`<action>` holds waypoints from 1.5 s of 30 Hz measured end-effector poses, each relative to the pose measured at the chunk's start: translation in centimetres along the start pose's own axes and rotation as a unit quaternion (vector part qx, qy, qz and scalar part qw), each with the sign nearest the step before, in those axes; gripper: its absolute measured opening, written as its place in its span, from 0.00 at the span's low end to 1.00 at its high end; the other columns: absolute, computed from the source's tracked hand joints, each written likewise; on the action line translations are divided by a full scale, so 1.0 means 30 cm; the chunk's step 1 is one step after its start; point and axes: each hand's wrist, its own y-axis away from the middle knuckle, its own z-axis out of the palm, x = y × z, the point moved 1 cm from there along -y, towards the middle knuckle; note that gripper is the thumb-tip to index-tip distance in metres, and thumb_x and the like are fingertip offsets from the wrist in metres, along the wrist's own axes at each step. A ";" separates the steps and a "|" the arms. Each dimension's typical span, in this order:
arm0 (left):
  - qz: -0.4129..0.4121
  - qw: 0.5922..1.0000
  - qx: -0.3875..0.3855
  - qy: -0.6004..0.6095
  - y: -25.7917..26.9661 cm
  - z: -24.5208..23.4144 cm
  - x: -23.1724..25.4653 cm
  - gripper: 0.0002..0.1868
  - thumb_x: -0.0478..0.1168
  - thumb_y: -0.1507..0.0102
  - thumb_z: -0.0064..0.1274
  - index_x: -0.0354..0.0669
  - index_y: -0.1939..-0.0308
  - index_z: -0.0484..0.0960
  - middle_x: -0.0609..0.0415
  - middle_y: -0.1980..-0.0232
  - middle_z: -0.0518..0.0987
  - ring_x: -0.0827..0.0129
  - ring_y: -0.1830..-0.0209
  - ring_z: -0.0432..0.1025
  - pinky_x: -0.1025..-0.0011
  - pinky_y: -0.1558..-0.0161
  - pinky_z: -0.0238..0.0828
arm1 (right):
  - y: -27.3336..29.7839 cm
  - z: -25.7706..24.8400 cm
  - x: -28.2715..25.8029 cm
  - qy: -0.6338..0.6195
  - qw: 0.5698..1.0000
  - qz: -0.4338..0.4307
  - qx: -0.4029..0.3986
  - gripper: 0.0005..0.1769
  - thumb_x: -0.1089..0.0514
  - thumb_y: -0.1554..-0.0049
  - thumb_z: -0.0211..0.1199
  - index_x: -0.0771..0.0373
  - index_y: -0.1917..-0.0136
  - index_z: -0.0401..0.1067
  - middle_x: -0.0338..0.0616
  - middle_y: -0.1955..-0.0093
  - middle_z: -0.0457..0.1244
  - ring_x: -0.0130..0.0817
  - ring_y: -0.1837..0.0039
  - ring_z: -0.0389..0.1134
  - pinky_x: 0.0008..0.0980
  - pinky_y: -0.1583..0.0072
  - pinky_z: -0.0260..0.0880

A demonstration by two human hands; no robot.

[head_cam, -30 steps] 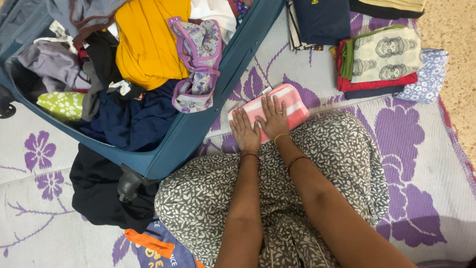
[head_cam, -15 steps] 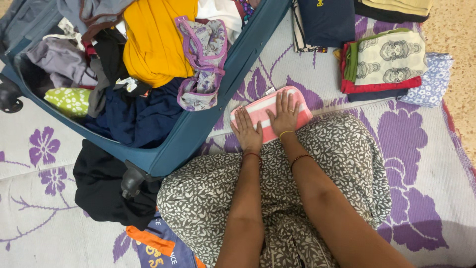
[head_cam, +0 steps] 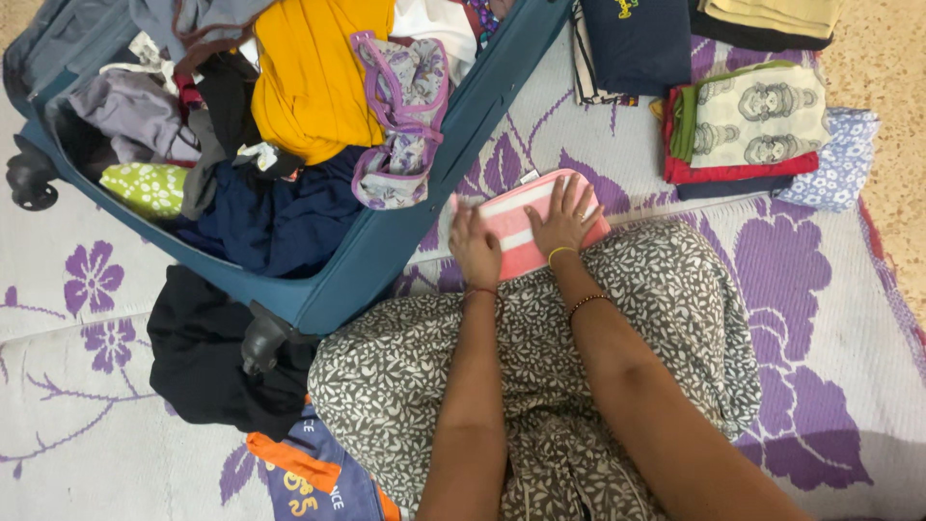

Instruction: The person folds a pink and white striped item and a yellow top by hand, placing them near a blue suitcase on a mat. They move several other pieces of clothing around while organizing the contents of the suitcase.

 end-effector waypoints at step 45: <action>-0.177 0.718 -0.195 0.645 0.218 -0.341 0.286 0.27 0.46 0.34 0.58 0.39 0.34 0.72 0.60 0.48 0.78 0.79 0.55 0.70 0.77 0.58 0.65 | 0.246 -0.507 0.001 -0.911 0.355 -0.035 -0.206 0.43 0.29 0.34 0.44 0.57 0.17 0.51 0.46 0.19 0.54 0.47 0.21 0.57 0.51 0.22 0.57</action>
